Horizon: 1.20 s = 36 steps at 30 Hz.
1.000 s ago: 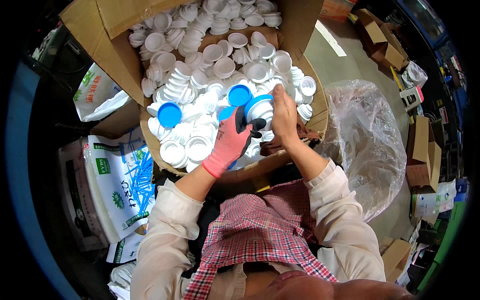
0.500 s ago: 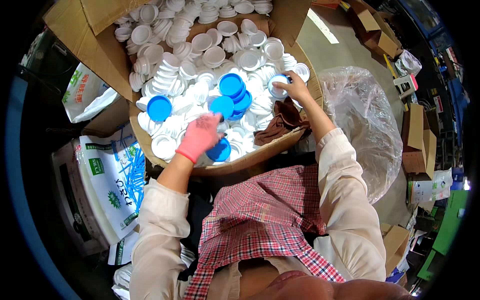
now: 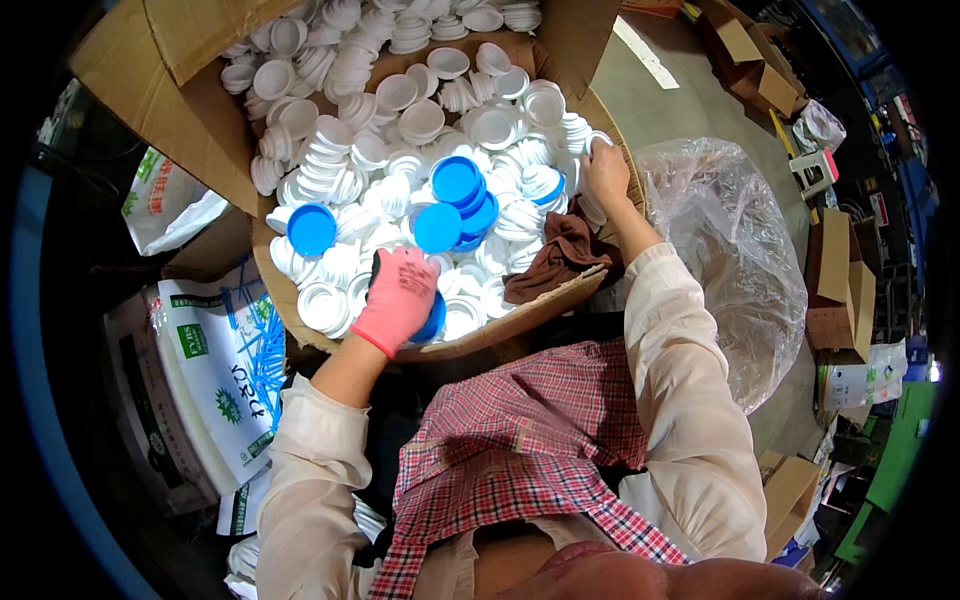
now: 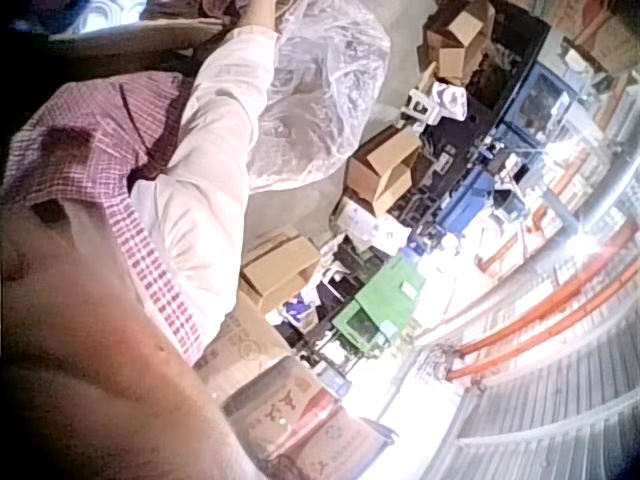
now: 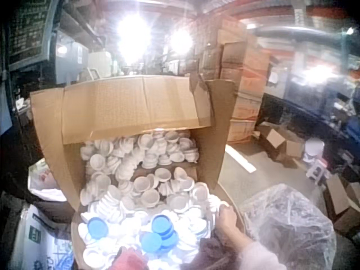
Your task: The person repeatedly picks up white plastic containers and blue lids from a cardboard box, aligns them, and screws the lids onto the containers. The person places the assembled containers into a plastic bag. The person wears pink gloves and a checkered apron.
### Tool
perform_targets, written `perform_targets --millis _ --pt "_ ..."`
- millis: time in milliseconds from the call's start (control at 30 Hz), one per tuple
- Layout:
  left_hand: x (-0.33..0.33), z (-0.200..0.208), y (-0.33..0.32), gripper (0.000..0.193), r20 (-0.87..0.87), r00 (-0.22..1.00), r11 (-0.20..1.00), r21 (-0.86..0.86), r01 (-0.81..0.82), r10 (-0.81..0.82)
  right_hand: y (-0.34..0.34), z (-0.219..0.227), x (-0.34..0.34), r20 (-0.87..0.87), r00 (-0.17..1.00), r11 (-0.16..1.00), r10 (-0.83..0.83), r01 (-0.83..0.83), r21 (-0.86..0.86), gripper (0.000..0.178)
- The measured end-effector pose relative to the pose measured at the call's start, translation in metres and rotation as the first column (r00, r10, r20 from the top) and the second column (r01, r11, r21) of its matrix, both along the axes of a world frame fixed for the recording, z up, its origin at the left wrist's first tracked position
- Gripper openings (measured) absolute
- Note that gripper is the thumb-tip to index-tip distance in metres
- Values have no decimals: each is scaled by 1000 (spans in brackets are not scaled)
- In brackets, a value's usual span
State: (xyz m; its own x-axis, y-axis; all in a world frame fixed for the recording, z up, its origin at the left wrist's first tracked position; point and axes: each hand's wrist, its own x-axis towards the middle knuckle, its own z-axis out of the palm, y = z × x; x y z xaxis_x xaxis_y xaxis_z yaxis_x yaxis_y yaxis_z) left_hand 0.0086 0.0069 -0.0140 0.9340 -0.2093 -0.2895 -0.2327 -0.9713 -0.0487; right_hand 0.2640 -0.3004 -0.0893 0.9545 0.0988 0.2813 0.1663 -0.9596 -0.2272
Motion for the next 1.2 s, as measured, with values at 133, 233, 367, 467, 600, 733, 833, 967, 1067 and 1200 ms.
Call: perform_targets --millis 133,233,367,467,600,733,833,967,1067,1200 --pt "8 16 31 36 -27 912 515 -818 -255 409 21 55 -17 2 988 826 153 -129 549 30" --pt "13 36 28 37 -492 839 -347 -848 -401 233 49 123 -63 -72 793 183 605 -51 982 31" --pt "14 46 27 48 -551 834 -612 -668 -423 24 90 146 -126 -77 587 -101 806 264 959 46" --pt "9 50 23 54 -529 848 -710 -583 -394 -36 107 142 -149 -157 490 104 857 135 985 68" --pt "4 39 25 60 -358 934 -748 -617 -246 -11 112 151 -161 -155 479 52 864 220 974 76" --pt "10 21 34 68 111 977 -435 -882 180 179 107 164 -163 14 478 -86 878 130 988 80" --pt "14 29 38 67 270 929 -94 -949 301 251 107 164 -164 50 502 -95 863 63 993 81" --pt "16 34 37 66 469 845 509 -809 294 258 103 155 -163 -35 552 -6 833 73 997 76" --pt "17 28 36 58 577 769 561 -746 359 275 101 159 -163 -30 544 33 838 4 999 77" --pt "9 34 29 47 -86 968 -579 -812 69 236 91 182 -165 74 454 346 888 -765 543 66"
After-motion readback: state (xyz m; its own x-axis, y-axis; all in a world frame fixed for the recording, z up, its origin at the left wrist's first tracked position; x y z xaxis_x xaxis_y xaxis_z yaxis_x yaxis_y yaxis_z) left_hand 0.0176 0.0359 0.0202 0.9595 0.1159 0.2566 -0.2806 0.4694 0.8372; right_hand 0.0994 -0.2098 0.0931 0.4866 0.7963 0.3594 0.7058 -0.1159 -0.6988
